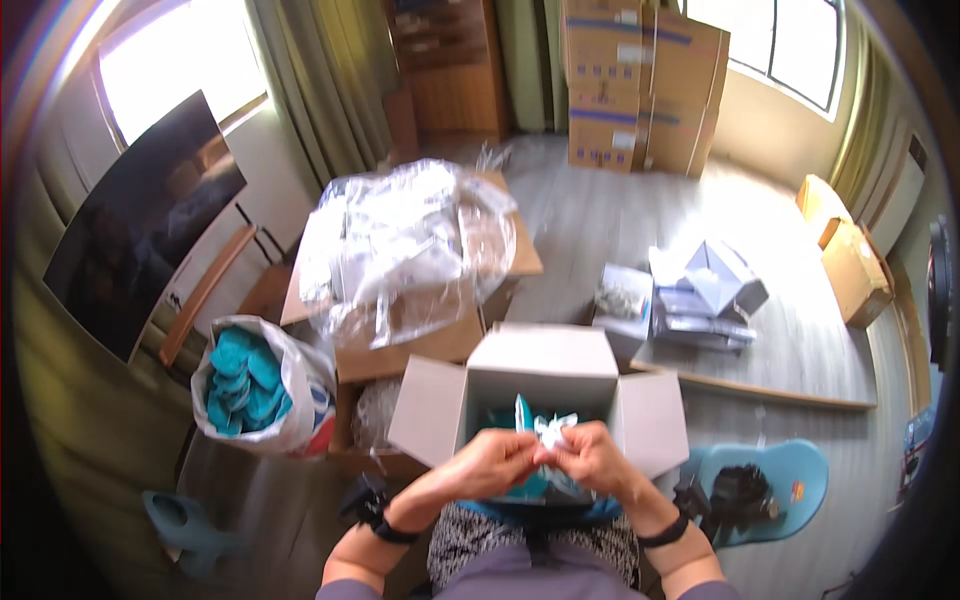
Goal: The recorder is sorting and counting green face masks from a shipping box, removing plastic packaging, and organizing them.
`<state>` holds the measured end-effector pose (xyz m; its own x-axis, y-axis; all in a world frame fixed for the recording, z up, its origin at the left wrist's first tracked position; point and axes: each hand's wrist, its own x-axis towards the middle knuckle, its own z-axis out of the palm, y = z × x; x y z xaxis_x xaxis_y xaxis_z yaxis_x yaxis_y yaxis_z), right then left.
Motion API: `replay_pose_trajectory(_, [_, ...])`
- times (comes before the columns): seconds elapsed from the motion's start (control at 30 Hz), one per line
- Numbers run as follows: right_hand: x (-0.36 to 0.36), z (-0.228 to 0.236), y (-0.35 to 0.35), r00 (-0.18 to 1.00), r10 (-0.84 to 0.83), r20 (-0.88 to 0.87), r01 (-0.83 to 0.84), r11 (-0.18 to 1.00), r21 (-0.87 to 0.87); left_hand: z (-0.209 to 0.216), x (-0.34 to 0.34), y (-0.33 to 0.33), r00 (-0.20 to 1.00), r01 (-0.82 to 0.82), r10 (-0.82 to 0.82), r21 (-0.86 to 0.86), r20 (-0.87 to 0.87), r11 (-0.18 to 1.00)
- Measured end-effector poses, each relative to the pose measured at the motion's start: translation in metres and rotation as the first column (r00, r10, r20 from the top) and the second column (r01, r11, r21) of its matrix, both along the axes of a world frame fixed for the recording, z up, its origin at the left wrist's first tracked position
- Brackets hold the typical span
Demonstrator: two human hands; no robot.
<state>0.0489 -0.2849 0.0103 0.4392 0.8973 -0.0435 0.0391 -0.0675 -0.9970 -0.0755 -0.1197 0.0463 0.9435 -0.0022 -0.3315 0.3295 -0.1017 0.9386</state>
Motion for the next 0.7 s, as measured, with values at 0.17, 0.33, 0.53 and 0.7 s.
replay_pose_trajectory(0.17, [-0.005, 0.008, -0.014, 0.989, -0.145, 0.002, 0.145, 0.989, 0.019, 0.002, -0.003, 0.000, 0.993, 0.117, -0.116, -0.020, 0.011, 0.993])
replay_pose_trajectory(0.33, [0.020, 0.028, -0.044, 0.989, -0.144, 0.043, 0.145, 0.989, -0.023, 0.016, -0.020, 0.019, 0.975, 0.209, -0.210, -0.020, -0.073, 0.978])
replay_pose_trajectory(0.53, [0.053, 0.047, -0.071, 0.840, -0.473, -0.265, 0.507, 0.859, 0.075, 0.035, -0.039, 0.055, 0.977, 0.158, -0.155, 0.006, -0.147, 0.987])
replay_pose_trajectory(0.7, [0.057, 0.014, -0.047, 0.957, -0.253, -0.141, 0.240, 0.966, -0.099, 0.005, 0.030, 0.026, 0.895, 0.146, -0.245, 0.274, 0.373, 0.950])
